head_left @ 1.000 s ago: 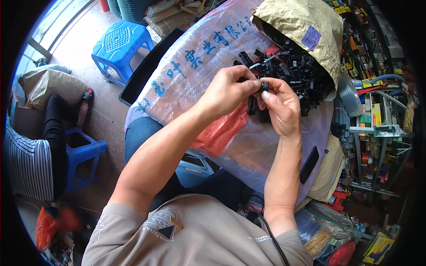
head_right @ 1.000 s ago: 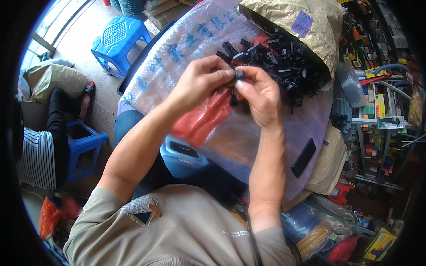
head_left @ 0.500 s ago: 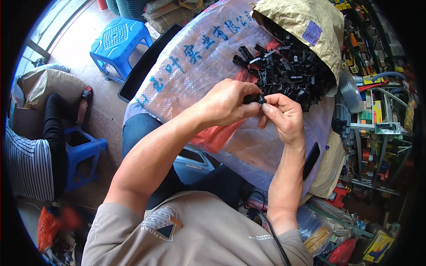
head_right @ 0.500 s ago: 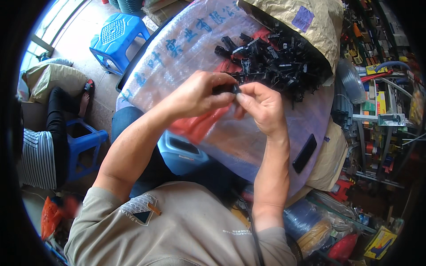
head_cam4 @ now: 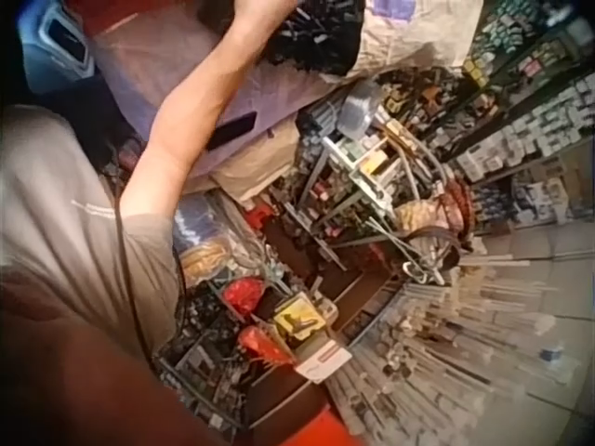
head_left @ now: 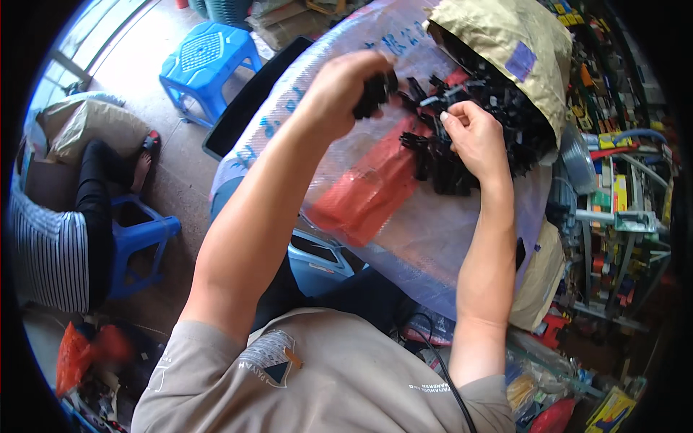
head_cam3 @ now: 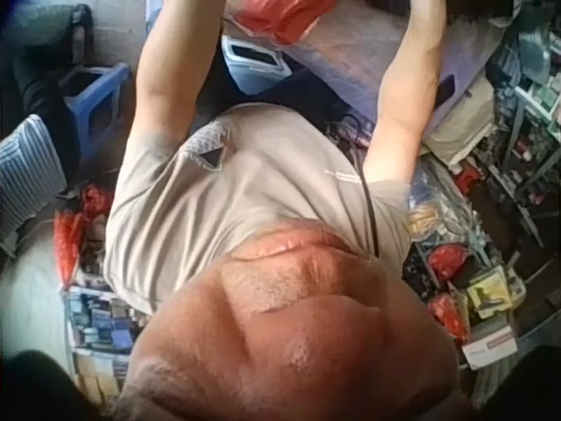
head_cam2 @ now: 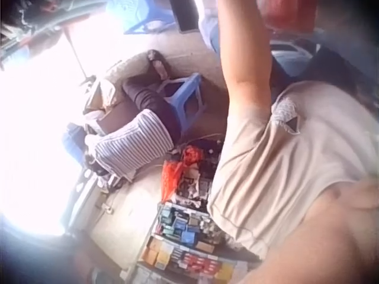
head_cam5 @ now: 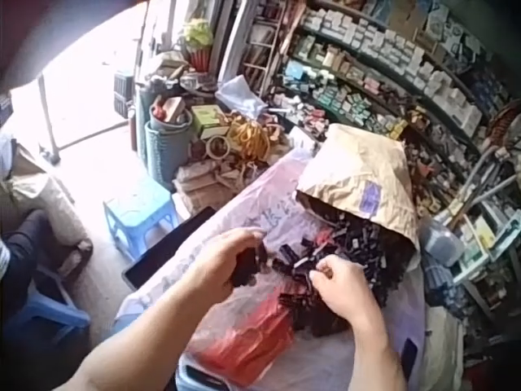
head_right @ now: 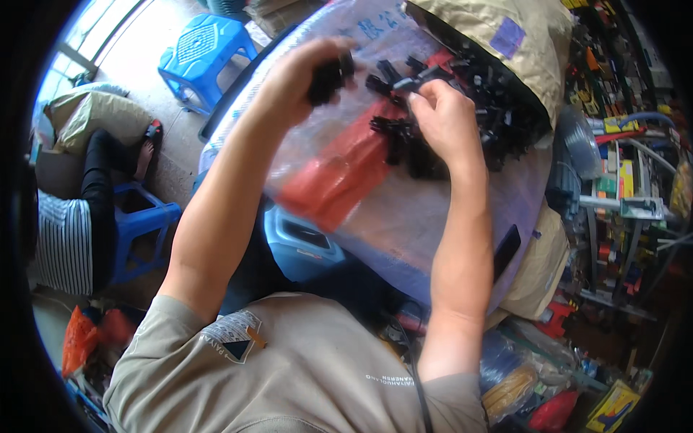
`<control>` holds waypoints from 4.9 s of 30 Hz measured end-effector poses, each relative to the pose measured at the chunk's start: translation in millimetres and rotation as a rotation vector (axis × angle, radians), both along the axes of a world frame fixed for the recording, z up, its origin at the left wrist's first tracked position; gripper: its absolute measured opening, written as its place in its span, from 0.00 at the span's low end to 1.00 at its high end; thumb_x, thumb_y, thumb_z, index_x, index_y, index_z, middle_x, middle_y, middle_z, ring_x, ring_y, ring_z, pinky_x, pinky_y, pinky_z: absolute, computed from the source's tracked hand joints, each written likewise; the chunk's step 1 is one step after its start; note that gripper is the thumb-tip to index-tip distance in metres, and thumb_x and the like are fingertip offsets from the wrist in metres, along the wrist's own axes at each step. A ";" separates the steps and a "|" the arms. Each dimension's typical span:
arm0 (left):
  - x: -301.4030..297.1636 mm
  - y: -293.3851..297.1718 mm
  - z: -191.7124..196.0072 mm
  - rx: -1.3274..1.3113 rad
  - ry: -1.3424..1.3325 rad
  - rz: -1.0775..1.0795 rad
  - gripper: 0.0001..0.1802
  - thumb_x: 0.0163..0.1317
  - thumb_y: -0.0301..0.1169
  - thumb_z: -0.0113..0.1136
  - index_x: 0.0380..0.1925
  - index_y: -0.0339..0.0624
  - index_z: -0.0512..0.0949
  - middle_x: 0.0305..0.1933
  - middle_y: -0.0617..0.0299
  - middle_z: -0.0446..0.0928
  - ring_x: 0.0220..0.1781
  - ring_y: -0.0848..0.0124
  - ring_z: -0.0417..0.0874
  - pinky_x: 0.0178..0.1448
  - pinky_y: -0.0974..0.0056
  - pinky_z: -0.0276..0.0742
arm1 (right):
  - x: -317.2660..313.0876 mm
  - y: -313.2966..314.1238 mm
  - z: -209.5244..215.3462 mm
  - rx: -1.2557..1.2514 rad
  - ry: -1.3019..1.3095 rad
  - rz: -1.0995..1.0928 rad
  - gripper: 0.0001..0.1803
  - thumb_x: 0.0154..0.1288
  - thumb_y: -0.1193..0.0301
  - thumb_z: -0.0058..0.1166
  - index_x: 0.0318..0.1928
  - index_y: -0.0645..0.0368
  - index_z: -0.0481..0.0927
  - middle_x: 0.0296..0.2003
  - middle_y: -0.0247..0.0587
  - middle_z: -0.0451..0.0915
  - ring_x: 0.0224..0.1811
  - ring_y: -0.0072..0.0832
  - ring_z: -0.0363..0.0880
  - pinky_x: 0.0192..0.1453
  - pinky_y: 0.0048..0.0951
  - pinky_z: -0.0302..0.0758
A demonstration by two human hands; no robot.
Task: Assembling or inspecting small black plastic hardware components by hand at a workbench.
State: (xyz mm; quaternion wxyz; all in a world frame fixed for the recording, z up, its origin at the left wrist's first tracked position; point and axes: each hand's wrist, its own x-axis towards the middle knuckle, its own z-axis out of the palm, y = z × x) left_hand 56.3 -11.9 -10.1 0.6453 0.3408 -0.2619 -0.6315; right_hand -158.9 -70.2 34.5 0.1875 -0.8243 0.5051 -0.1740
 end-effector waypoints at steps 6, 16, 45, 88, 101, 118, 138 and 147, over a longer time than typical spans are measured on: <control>60.1 -41.8 -24.4 0.117 0.131 0.575 0.16 0.61 0.39 0.60 0.43 0.41 0.75 0.31 0.59 0.76 0.25 0.68 0.80 0.22 0.64 0.77 | 1.2 -19.7 -16.3 -0.183 0.402 0.077 0.20 0.54 0.67 0.54 0.48 0.61 0.75 0.38 0.64 0.80 0.45 0.56 0.79 0.49 0.49 0.74; 53.6 -48.1 -42.9 0.140 -0.946 0.838 0.26 0.52 0.45 0.60 0.49 0.41 0.78 0.53 0.52 0.77 0.60 0.56 0.73 0.66 0.45 0.63 | -26.5 6.6 27.1 0.184 -0.422 -0.017 0.08 0.69 0.66 0.54 0.41 0.56 0.77 0.23 0.25 0.71 0.20 0.12 0.68 0.21 0.14 0.63; -63.3 28.7 3.2 -0.677 -0.777 0.207 0.09 0.58 0.30 0.59 0.31 0.34 0.74 0.29 0.48 0.77 0.35 0.47 0.80 0.38 0.52 0.76 | -7.9 62.9 -11.0 0.206 -0.918 0.081 0.08 0.68 0.76 0.52 0.44 0.67 0.78 0.34 0.37 0.79 0.31 0.18 0.74 0.38 0.18 0.72; -40.3 27.6 -2.0 -0.250 -0.607 -0.010 0.14 0.52 0.31 0.59 0.36 0.33 0.78 0.30 0.56 0.79 0.33 0.67 0.80 0.41 0.64 0.76 | -5.7 58.6 -3.3 0.393 -0.617 0.102 0.09 0.64 0.78 0.55 0.44 0.66 0.79 0.29 0.32 0.80 0.28 0.14 0.76 0.33 0.15 0.71; -15.3 13.5 -0.5 0.123 -0.241 0.064 0.12 0.63 0.33 0.55 0.35 0.32 0.79 0.23 0.64 0.71 0.21 0.76 0.68 0.28 0.69 0.66 | 32.1 -19.2 -32.6 -0.306 0.208 0.380 0.04 0.59 0.71 0.57 0.35 0.55 0.82 0.37 0.43 0.77 0.39 0.44 0.79 0.42 0.38 0.76; -43.9 22.8 5.8 -0.339 -0.391 -0.141 0.21 0.64 0.32 0.59 0.54 0.29 0.74 0.43 0.55 0.81 0.44 0.71 0.80 0.51 0.67 0.75 | -9.7 43.8 17.6 0.376 -0.685 0.040 0.07 0.64 0.74 0.59 0.39 0.65 0.79 0.26 0.34 0.80 0.23 0.17 0.77 0.27 0.16 0.72; -42.3 28.0 11.7 -0.233 -0.292 -0.190 0.20 0.61 0.33 0.58 0.52 0.35 0.75 0.36 0.61 0.78 0.34 0.78 0.74 0.41 0.72 0.72 | 3.4 61.3 14.8 0.107 -0.628 0.049 0.09 0.65 0.74 0.59 0.43 0.66 0.79 0.33 0.32 0.79 0.32 0.13 0.74 0.37 0.15 0.71; -48.7 26.1 10.8 0.006 0.007 -0.231 0.15 0.68 0.31 0.49 0.45 0.31 0.78 0.31 0.60 0.79 0.25 0.80 0.71 0.28 0.74 0.69 | -6.8 69.0 -11.0 -0.096 -0.588 0.091 0.07 0.67 0.77 0.55 0.45 0.64 0.78 0.34 0.31 0.78 0.29 0.13 0.71 0.34 0.15 0.70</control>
